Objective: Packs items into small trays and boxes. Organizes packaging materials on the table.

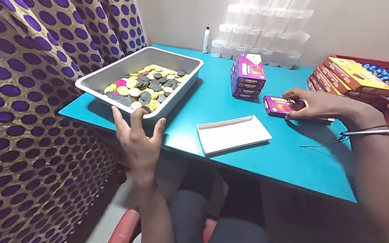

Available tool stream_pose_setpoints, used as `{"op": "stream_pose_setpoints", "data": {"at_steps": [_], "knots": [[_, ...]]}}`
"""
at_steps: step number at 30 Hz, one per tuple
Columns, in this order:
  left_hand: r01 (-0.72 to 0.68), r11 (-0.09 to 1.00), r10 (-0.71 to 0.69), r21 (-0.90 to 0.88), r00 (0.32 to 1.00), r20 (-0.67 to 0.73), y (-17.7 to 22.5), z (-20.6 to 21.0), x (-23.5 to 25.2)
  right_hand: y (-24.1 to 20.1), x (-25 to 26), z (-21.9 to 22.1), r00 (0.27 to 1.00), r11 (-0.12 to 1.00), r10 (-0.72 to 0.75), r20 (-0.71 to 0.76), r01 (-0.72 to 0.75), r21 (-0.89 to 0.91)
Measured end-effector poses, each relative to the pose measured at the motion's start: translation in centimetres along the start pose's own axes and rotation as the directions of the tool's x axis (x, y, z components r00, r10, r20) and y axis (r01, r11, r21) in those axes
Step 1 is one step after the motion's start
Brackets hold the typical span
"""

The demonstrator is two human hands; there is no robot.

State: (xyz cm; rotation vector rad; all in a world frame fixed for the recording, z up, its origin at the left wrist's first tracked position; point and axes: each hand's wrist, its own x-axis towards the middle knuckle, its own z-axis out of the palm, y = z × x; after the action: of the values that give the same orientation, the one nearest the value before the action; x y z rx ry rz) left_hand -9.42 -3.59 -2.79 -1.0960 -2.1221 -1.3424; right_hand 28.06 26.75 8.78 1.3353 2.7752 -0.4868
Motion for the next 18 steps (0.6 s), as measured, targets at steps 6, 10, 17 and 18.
{"op": "stream_pose_setpoints", "data": {"at_steps": [6,10,17,18], "knots": [[-0.039,0.994,0.03,-0.103,0.995,-0.091,1.2,0.4,-1.7,-1.7,-2.2,-0.6,0.904,0.971,-0.239,-0.353,0.217,-0.102],[-0.024,0.989,0.002,-0.144,0.989,-0.149,4.8,0.9,-3.7,-12.0,-0.5,-0.2,0.692,0.845,-0.535,-0.484,0.437,-0.308],[-0.052,0.937,0.007,-0.345,0.992,-0.129,6.5,2.0,-6.4,-30.1,8.3,2.5,0.538,0.521,-0.841,-0.049,0.783,-0.34],[-0.072,0.914,-0.001,-0.4,0.984,-0.181,6.0,2.2,-6.8,-31.5,9.4,3.1,0.519,0.479,-0.854,0.021,0.803,-0.355]]}}
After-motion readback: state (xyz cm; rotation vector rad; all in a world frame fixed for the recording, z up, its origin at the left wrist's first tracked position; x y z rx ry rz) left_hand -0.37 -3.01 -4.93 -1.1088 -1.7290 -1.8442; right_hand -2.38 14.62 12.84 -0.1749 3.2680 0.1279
